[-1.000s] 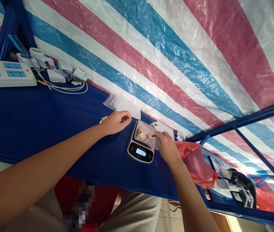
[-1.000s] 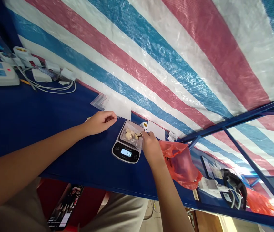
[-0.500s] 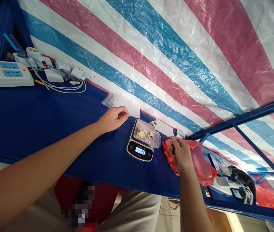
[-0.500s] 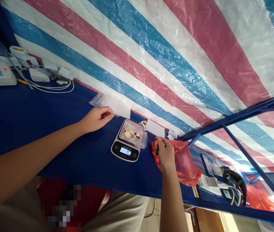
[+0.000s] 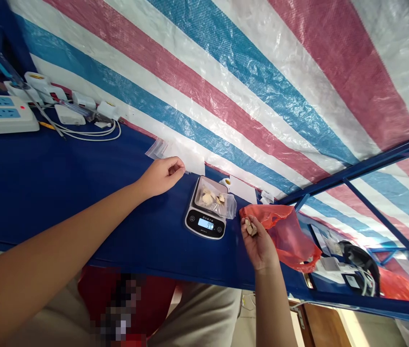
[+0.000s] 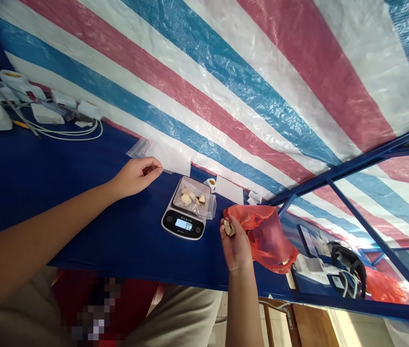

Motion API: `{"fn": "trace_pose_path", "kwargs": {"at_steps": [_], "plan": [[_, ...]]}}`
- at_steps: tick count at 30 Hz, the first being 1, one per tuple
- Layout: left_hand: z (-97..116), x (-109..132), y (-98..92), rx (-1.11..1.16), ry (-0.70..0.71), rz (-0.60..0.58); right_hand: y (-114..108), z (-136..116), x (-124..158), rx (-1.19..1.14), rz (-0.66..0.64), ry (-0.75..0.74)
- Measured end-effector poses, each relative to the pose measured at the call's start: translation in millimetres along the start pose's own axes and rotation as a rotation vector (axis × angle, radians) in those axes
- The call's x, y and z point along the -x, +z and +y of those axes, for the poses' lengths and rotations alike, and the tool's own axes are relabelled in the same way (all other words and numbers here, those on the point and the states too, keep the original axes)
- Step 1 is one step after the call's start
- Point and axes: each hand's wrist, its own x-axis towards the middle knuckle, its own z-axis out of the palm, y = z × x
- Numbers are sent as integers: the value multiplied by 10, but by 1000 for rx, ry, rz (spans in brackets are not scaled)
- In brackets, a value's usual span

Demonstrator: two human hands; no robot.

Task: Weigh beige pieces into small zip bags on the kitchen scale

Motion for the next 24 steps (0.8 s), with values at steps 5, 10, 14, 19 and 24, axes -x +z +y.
{"fn": "trace_pose_path", "kwargs": {"at_steps": [5, 10, 14, 19, 24], "plan": [[-7, 2, 2, -17, 11, -7, -13, 16, 87, 34, 8, -54], [-11, -7, 1, -31, 15, -13, -11, 32, 119, 118, -45, -139], [-22, -11, -4, -31, 20, -13, -30, 75, 128, 228, -77, -236], [-43, -1, -5, -28, 20, -21, -128, 186, 74, 443, -42, -360], [-37, 9, 4, -32, 9, -35, -223, 232, 68, 784, -13, -469]]}}
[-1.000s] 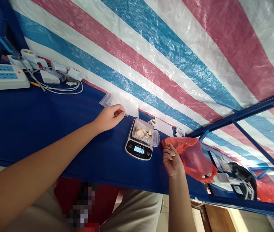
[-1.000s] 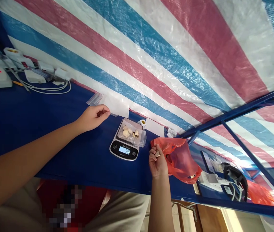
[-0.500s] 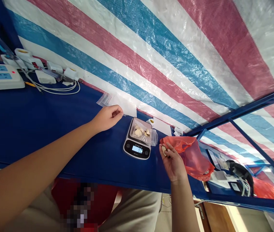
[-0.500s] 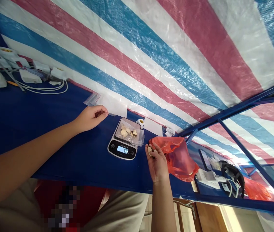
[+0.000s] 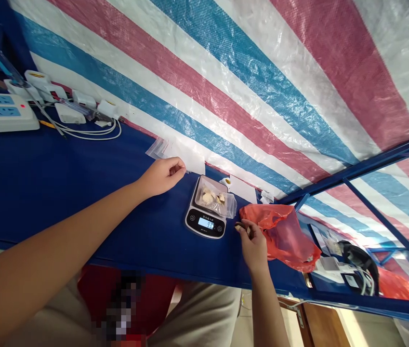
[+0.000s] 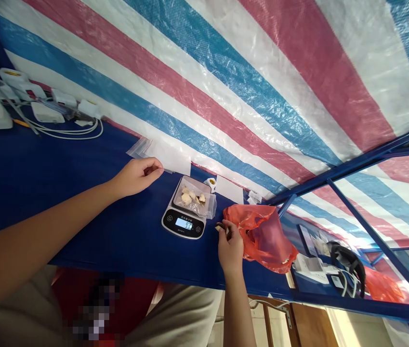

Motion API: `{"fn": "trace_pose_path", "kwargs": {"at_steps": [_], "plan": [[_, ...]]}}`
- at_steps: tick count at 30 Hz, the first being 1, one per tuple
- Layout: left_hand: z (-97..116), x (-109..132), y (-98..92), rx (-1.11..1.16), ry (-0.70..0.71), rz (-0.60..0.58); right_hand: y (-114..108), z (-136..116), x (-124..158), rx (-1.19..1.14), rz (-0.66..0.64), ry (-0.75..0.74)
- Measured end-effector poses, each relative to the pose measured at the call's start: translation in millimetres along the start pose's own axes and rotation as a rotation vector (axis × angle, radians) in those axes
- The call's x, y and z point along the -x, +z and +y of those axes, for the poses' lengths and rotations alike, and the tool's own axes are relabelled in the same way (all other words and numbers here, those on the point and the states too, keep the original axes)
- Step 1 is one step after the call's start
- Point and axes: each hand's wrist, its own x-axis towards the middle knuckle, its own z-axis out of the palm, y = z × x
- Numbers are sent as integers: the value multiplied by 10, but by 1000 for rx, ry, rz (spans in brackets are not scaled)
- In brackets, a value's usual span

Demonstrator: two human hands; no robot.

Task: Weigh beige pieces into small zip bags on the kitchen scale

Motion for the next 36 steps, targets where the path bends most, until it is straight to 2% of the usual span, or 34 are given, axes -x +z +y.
{"fn": "trace_pose_path", "kwargs": {"at_steps": [4, 8, 11, 16, 19, 25, 31, 36], "plan": [[-3, -4, 7, -4, 16, -3, -14, -28, 34, 188, 33, -85], [-22, -5, 9, -14, 18, -16, -19, -122, 12, 248, 79, -176], [-26, -1, 10, -20, 19, -22, 13, -283, -82, 280, 78, -246], [-16, 4, 9, -32, 15, -26, 243, -689, -356, 435, -158, -373], [-23, -3, 6, -31, 17, -13, 398, -850, -461, 543, -260, -452], [-38, -18, 1, -26, 29, -25, 523, -771, -459, 776, -392, -534], [-25, -10, 3, -20, 44, -36, 518, -705, -497, 653, -412, -457], [-63, -19, -6, -25, 33, -46, 381, -723, -566, 453, -463, -356]]}}
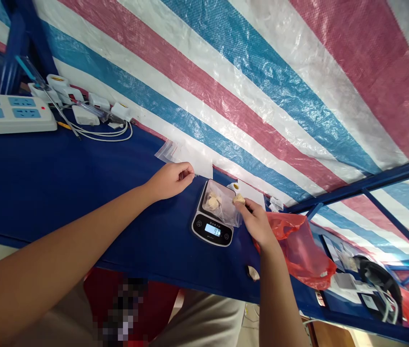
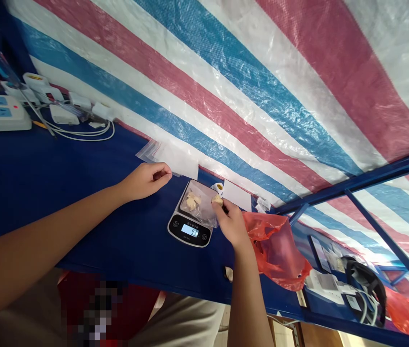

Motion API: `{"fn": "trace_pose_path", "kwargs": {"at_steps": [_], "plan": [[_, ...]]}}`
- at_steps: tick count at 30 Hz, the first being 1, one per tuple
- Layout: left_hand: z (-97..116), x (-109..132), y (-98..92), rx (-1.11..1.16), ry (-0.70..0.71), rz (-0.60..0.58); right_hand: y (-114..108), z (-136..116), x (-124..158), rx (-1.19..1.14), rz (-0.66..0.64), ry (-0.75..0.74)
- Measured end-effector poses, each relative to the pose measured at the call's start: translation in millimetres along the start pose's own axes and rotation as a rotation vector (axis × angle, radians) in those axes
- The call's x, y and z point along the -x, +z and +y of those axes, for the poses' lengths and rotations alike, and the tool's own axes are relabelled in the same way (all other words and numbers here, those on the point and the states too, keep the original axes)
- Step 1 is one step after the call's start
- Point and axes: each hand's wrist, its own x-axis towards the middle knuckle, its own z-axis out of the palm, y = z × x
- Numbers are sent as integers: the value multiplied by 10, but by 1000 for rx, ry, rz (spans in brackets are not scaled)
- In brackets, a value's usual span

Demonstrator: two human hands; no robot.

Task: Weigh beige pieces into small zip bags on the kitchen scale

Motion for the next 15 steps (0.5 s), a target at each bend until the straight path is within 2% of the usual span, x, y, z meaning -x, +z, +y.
{"fn": "trace_pose_path", "kwargs": {"at_steps": [3, 6, 9, 12, 15], "plan": [[43, 16, -18, -19, 7, 2, -108, 17, 22, -93, 6, 11], [231, 54, 60, -53, 93, 11, -161, -31, 50, -124, 7, 3], [488, 47, 313, -50, 287, -105, -107, -125, 52, -104, 7, -9], [640, -99, 612, -112, 418, -240, 9, -200, 28, -49, 68, -7], [685, -290, 706, -154, 453, -226, 92, -211, -7, 30, 175, 22]]}}
